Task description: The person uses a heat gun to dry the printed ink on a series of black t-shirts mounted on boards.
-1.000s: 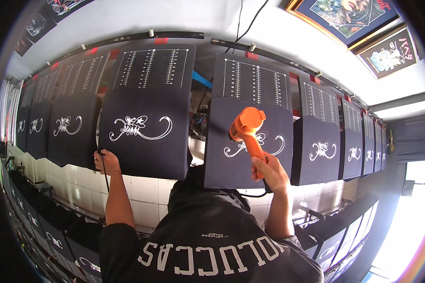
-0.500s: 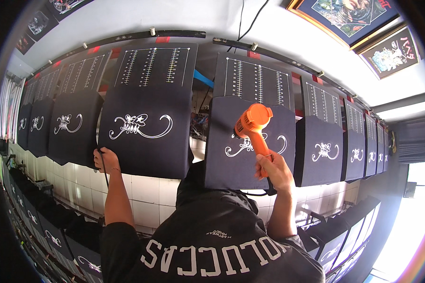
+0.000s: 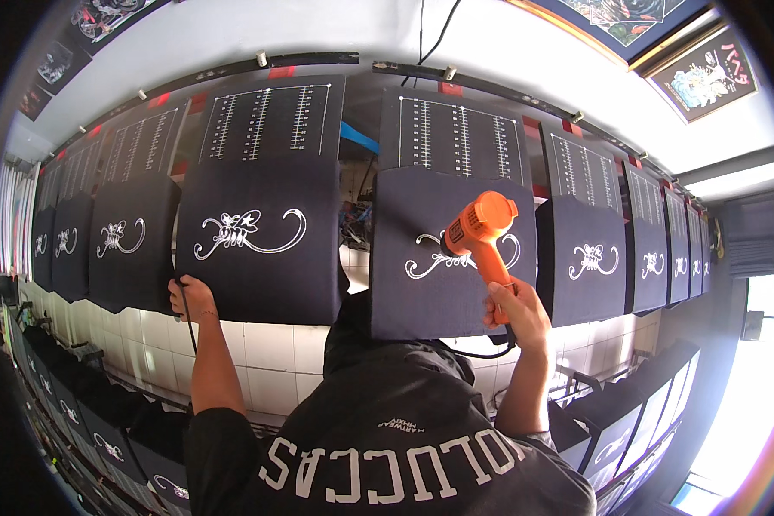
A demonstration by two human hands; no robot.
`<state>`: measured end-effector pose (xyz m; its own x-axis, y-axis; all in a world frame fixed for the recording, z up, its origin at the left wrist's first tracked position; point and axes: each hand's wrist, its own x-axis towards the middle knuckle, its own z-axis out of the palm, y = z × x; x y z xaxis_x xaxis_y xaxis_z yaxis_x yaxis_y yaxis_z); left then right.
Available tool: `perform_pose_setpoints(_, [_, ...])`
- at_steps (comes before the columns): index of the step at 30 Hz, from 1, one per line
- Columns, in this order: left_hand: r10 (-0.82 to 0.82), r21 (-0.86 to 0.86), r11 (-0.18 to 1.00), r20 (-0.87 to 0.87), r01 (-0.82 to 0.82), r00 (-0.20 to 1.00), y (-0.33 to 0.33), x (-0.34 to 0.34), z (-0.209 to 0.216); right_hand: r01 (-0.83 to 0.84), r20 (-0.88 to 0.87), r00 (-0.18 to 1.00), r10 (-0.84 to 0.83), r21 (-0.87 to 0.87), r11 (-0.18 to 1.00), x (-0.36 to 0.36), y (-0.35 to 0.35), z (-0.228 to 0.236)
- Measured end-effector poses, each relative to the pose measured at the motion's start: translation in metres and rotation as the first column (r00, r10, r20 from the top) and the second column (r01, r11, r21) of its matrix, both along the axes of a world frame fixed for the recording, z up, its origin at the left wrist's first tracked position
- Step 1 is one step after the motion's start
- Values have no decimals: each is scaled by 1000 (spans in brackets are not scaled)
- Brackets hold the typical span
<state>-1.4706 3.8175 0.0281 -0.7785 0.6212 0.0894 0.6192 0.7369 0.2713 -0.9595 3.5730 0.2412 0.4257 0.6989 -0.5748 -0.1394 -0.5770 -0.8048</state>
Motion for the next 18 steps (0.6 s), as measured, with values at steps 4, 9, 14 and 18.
perform_pose_setpoints(4, [-9, -1, 1000, 27, 9, 1000, 1, -2, -1, -15, 103, 995, 16, -16, 1000, -8, -4, 5])
perform_pose_setpoints(9, [-20, 7, 1000, 22, 20, 1000, 1, -4, -3, 0, 28, 1000, 0, -8, 1000, 1, -13, -2])
perform_pose_setpoints(14, [-19, 17, 1000, 2, 19, 1000, 1, -4, -7, 49, 111, 993, -48, -9, 999, -2, -21, -3])
perform_pose_setpoints(18, [-21, 18, 1000, -1, 21, 1000, 1, -8, -9, 74, -6, 997, -74, 33, 997, 7, -33, 3])
